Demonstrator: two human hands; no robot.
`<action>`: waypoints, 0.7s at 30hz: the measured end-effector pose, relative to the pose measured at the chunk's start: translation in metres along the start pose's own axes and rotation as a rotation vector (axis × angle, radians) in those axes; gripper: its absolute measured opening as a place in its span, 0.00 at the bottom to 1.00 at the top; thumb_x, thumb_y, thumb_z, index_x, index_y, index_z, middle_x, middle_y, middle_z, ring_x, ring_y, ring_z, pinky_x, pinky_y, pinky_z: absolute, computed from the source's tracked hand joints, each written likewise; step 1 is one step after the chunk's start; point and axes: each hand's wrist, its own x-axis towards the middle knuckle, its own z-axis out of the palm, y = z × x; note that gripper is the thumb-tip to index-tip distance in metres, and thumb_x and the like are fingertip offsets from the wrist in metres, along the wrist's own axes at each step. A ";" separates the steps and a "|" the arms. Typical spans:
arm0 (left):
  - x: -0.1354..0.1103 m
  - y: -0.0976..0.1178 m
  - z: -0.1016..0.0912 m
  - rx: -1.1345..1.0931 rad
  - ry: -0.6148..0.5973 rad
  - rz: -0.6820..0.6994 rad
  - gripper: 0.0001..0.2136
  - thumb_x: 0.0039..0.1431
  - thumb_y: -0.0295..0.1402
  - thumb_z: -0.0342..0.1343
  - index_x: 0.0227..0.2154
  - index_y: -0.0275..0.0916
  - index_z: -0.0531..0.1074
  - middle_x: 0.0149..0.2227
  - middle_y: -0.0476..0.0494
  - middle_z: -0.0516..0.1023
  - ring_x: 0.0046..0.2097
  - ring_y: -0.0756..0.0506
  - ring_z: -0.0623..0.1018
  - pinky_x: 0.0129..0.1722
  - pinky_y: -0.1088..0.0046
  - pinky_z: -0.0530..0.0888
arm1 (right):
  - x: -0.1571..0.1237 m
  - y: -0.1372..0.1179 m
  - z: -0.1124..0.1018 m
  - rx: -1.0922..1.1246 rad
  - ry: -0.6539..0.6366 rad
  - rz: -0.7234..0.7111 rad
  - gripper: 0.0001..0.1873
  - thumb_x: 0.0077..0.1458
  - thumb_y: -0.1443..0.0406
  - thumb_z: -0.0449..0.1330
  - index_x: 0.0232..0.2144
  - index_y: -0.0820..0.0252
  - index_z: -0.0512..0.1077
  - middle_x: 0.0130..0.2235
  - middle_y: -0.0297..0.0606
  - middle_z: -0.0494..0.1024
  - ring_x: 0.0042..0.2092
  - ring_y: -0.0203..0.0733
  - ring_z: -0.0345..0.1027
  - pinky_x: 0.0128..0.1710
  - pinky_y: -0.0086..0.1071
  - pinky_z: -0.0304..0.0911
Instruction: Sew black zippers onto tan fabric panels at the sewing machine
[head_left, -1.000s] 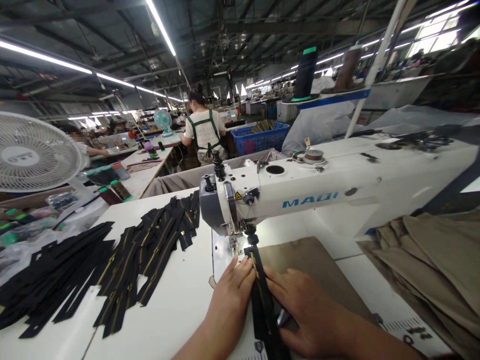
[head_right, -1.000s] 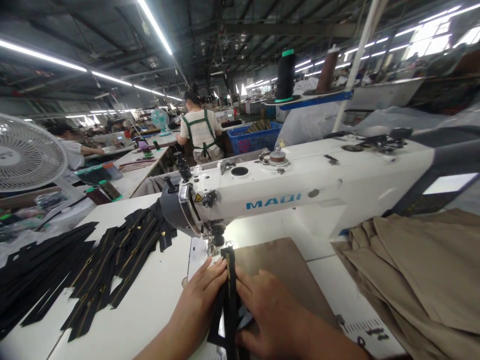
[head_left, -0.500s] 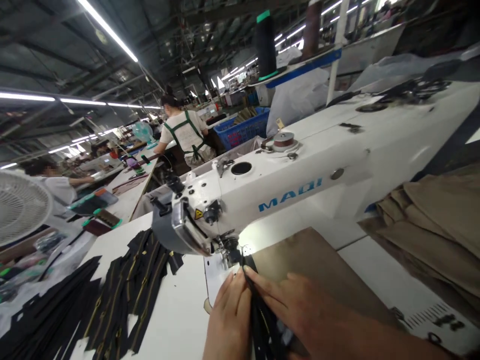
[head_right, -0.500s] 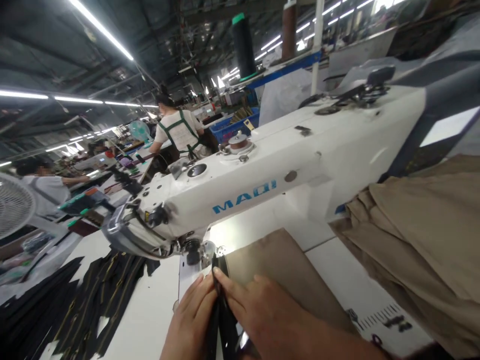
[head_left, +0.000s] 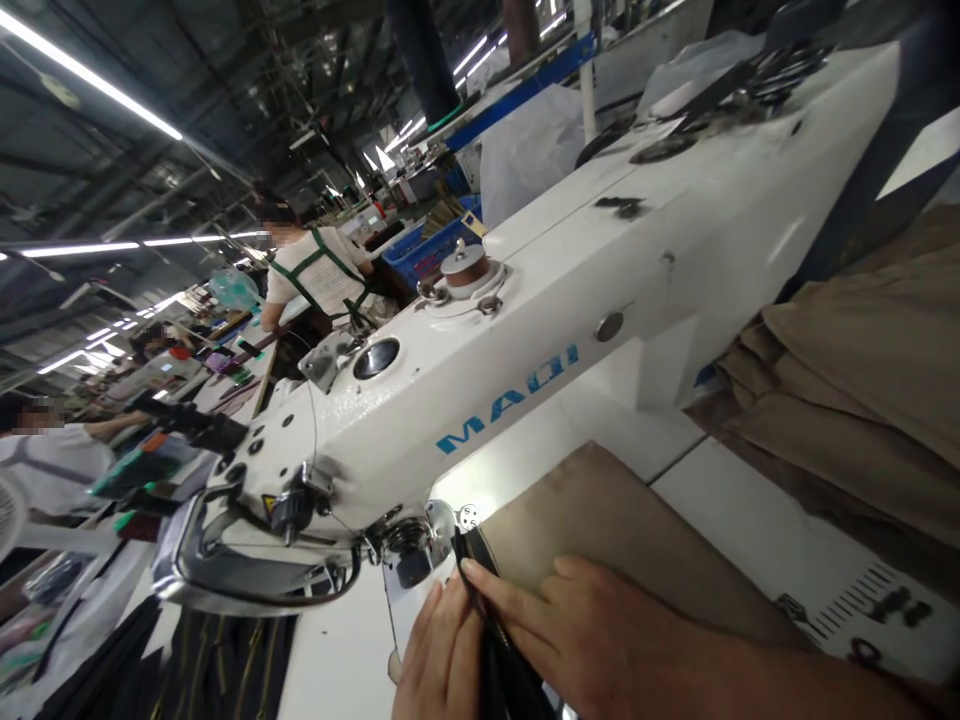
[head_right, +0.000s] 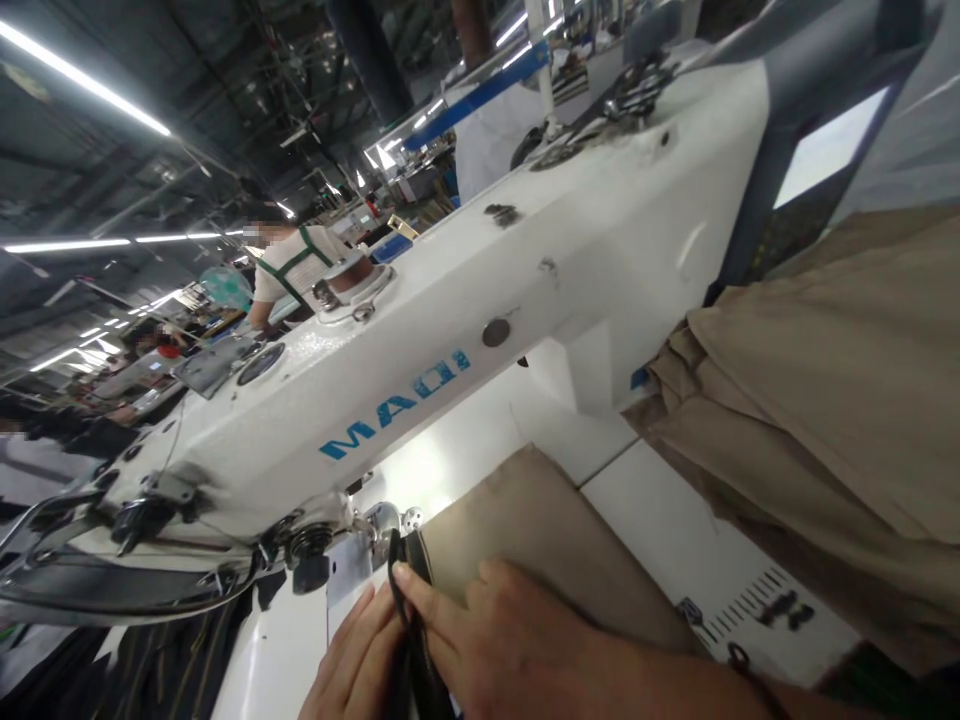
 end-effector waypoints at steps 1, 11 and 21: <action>0.000 0.000 0.000 -0.007 -0.002 0.000 0.16 0.66 0.28 0.42 0.55 0.38 0.64 0.51 0.38 0.73 0.55 0.42 0.71 0.53 0.65 0.72 | 0.001 0.000 -0.003 0.003 -0.029 -0.008 0.22 0.56 0.66 0.50 0.52 0.71 0.65 0.59 0.52 0.59 0.46 0.50 0.69 0.34 0.37 0.65; 0.006 0.011 -0.009 -0.013 0.034 0.049 0.17 0.67 0.24 0.36 0.52 0.30 0.66 0.51 0.32 0.73 0.54 0.42 0.72 0.48 0.60 0.75 | 0.002 -0.007 -0.013 0.270 -0.318 0.126 0.34 0.46 0.60 0.60 0.55 0.69 0.63 0.59 0.58 0.60 0.52 0.60 0.63 0.48 0.49 0.62; -0.004 0.009 -0.011 -0.086 0.037 -0.167 0.13 0.63 0.24 0.45 0.47 0.34 0.69 0.50 0.32 0.72 0.51 0.40 0.74 0.46 0.59 0.76 | 0.021 -0.018 -0.001 0.248 -0.290 0.082 0.28 0.45 0.62 0.58 0.50 0.66 0.67 0.54 0.54 0.66 0.43 0.52 0.67 0.39 0.42 0.64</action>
